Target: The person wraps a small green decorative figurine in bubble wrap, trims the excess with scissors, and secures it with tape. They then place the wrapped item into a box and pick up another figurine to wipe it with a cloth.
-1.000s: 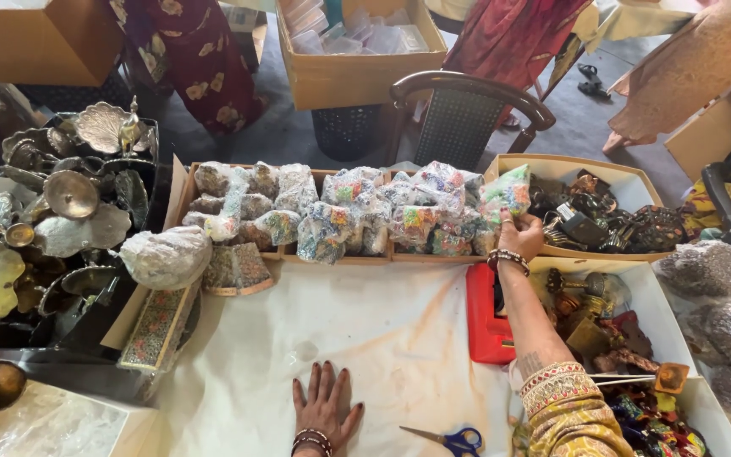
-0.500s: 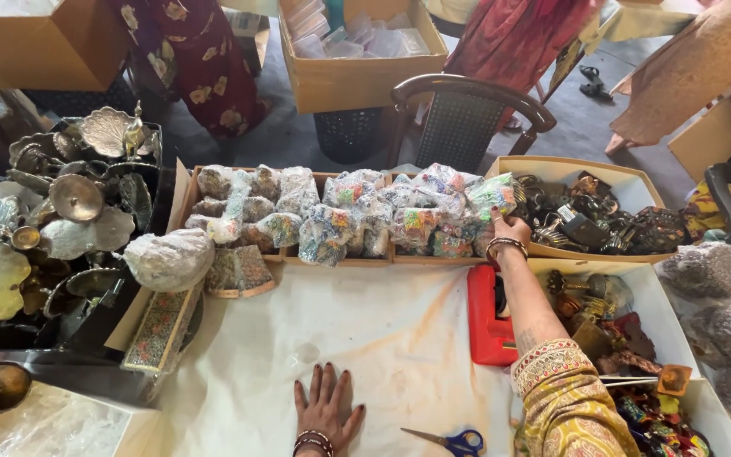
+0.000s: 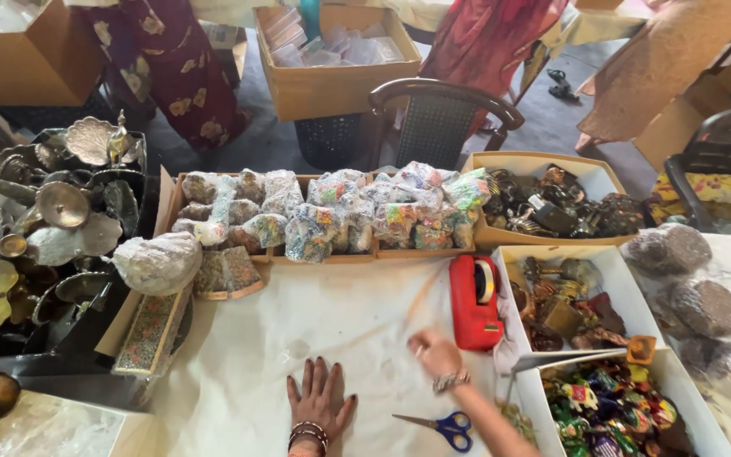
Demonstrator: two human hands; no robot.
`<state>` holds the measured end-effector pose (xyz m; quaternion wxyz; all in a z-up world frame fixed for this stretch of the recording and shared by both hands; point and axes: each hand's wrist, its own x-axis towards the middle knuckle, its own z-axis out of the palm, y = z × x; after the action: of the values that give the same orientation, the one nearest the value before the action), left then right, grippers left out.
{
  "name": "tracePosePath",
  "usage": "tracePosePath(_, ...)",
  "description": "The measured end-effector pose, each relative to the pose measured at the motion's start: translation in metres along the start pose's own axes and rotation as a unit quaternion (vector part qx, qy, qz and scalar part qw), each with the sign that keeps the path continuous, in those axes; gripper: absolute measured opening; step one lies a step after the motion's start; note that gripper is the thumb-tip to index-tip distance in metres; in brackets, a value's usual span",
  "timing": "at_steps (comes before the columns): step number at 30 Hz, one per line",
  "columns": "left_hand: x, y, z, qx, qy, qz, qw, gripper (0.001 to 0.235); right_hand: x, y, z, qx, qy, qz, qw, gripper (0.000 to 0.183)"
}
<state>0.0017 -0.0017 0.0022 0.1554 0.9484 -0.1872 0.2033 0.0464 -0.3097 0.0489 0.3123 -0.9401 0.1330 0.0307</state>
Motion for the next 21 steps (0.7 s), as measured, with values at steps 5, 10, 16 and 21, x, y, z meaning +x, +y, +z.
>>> tracePosePath(5,0.045,0.025,-0.079,-0.005,-0.322,-0.1,0.941,0.081,-0.112,-0.013,-0.003,-0.073,0.036,-0.148,0.986,0.022)
tracePosePath(10,0.038,0.027,-0.072,0.014,-0.395,-0.115,0.911,0.079,-0.152,-0.008,-0.028,-0.1,0.037,-0.211,0.972,0.03)
tracePosePath(16,0.021,0.018,-0.046,0.033,-0.309,-0.096,0.946,0.079,-0.158,0.027,-0.066,-0.05,0.155,-0.139,0.977,0.016)
tracePosePath(21,0.008,0.012,-0.031,0.027,-0.244,-0.088,0.965,0.077,-0.172,0.05,-0.138,-0.098,0.308,0.003,0.946,0.016)
